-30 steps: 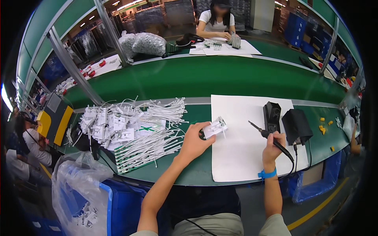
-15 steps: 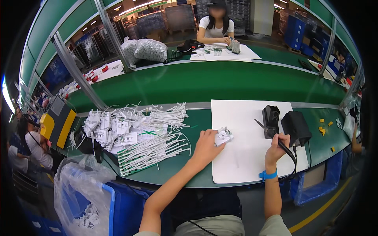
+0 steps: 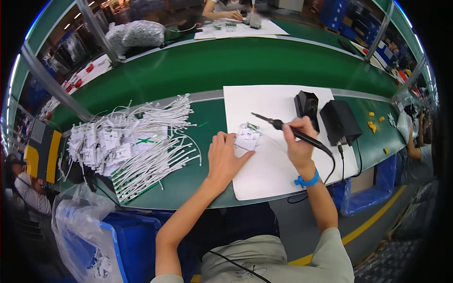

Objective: Solder wires to small printed circuit boards on a factory assembly line.

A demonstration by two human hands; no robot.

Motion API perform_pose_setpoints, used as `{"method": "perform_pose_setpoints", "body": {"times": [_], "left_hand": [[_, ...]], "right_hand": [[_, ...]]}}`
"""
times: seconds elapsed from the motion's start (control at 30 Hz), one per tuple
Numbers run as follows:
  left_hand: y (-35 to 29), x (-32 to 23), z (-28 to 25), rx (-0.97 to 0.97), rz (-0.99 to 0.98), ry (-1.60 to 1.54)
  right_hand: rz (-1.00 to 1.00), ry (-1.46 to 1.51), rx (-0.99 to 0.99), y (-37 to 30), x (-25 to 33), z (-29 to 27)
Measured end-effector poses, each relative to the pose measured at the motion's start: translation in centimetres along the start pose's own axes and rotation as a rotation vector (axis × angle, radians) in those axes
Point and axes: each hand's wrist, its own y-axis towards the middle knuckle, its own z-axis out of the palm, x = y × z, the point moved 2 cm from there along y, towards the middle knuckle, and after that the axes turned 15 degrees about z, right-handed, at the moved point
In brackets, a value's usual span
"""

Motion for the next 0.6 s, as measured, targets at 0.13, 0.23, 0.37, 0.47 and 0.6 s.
{"method": "perform_pose_setpoints", "body": {"times": [0.13,0.23,0.37,0.47,0.6], "left_hand": [[0.1,-0.3,0.3,0.001,-0.023,0.038],[0.0,-0.5,0.5,-0.001,-0.02,0.06],[-0.1,-0.5,0.8,0.007,-0.026,0.061],[-0.2,-0.5,0.9,0.001,-0.03,0.054],[-0.3,-0.5,0.8,0.008,-0.057,0.064]], "right_hand": [[-0.038,0.044,-0.002,-0.4,0.2,1.5],[-0.015,0.004,-0.012,-0.8,-0.4,1.7],[-0.006,-0.049,0.05,-1.3,-1.0,2.0],[-0.01,-0.065,0.07,-1.3,-1.3,2.4],[-0.03,-0.072,0.089,-1.3,-1.4,2.6]]}}
